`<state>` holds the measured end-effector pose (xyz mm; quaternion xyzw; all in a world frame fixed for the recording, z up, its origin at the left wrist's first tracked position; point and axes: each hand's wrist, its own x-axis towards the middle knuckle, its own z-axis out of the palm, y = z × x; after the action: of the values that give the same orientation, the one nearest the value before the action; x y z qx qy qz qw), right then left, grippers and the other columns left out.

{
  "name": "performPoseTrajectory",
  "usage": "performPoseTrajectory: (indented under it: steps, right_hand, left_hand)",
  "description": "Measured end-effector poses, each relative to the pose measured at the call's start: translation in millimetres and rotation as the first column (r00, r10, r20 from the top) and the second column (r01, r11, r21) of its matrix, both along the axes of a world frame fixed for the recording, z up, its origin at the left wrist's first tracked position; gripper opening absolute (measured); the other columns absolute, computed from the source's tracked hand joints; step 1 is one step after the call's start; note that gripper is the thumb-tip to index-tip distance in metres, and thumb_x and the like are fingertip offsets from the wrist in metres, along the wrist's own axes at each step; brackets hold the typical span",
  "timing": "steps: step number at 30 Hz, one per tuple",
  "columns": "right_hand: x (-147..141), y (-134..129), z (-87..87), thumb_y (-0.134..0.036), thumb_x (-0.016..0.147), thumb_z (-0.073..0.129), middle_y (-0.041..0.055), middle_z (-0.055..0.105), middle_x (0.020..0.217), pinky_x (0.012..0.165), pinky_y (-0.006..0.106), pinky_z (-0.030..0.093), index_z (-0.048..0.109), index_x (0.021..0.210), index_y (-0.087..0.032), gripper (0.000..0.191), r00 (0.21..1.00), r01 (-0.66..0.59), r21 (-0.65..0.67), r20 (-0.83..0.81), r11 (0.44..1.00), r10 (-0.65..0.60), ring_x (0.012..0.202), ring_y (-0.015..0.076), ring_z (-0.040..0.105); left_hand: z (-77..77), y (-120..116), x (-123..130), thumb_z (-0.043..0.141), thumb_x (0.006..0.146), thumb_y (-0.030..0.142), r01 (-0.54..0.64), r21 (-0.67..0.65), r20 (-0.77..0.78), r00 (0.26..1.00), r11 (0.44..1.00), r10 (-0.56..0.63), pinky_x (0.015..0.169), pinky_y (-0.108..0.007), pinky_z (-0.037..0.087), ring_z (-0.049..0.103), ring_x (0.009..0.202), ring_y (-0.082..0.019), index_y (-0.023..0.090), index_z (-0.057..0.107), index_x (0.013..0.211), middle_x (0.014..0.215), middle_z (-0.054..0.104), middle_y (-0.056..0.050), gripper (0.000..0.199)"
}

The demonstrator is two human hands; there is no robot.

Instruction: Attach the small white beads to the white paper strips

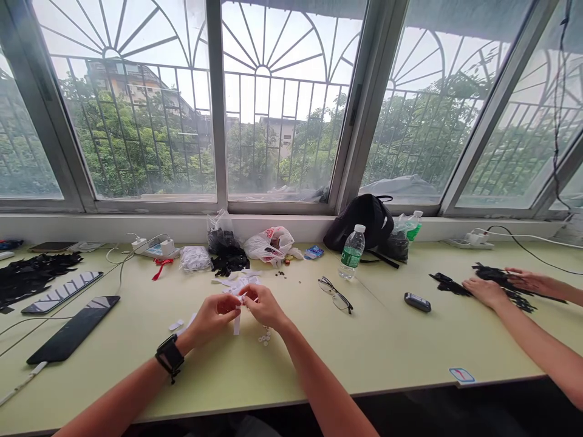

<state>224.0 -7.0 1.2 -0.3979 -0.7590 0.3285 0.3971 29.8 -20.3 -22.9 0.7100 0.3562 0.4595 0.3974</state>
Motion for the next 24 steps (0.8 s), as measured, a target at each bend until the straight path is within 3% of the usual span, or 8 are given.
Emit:
performPoseTrajectory:
  steps: [5,9,16,24]
  right_hand:
    - [3.9,3.4,-13.8,-0.012,0.087,0.059,0.0034,0.069,0.082,0.070,0.027,0.046,0.069,0.094,-0.018,0.014,0.958,0.125,0.180,0.233,0.976,-0.165,0.075,0.0178,0.061]
    - [8.4,4.1,-22.6,-0.007,0.087,0.057,0.0076,0.070,0.094,0.082,0.031,0.045,0.069,0.089,-0.018,0.017,0.901,0.094,0.314,0.376,0.945,-0.215,0.094,0.0225,0.062]
    - [12.1,7.5,-23.2,0.000,0.086,0.050,0.0060,0.070,0.093,0.080,0.027,0.045,0.070,0.090,-0.019,0.027,0.920,0.035,0.296,0.363,0.955,-0.146,0.089,0.0198,0.062]
    - [15.2,12.0,-25.6,-0.004,0.085,0.057,0.0041,0.068,0.089,0.072,0.026,0.042,0.067,0.089,-0.019,0.018,0.898,0.140,0.294,0.364,0.945,-0.246,0.080,0.0180,0.060]
  left_hand:
    - [0.2,0.0,-0.4,0.072,0.083,0.027,-0.012,0.003,-0.031,0.999,1.000,0.012,0.071,-0.030,0.057,0.068,0.075,-0.020,0.015,0.076,0.090,0.080,0.075,-0.006,0.015]
    - [0.1,-0.7,-0.8,0.072,0.083,0.027,-0.028,0.017,-0.050,0.998,0.999,0.029,0.070,-0.029,0.057,0.067,0.073,-0.019,0.015,0.076,0.090,0.079,0.074,-0.005,0.014]
    - [4.5,-0.5,-3.3,0.073,0.083,0.030,-0.090,0.047,-0.054,0.994,0.995,0.093,0.067,-0.029,0.057,0.069,0.071,-0.019,0.017,0.077,0.090,0.080,0.076,-0.005,0.016]
    - [5.3,7.6,-8.5,0.075,0.077,0.030,-0.230,0.072,-0.006,0.973,0.971,0.231,0.066,-0.030,0.058,0.072,0.070,-0.021,0.017,0.077,0.085,0.080,0.078,-0.006,0.016]
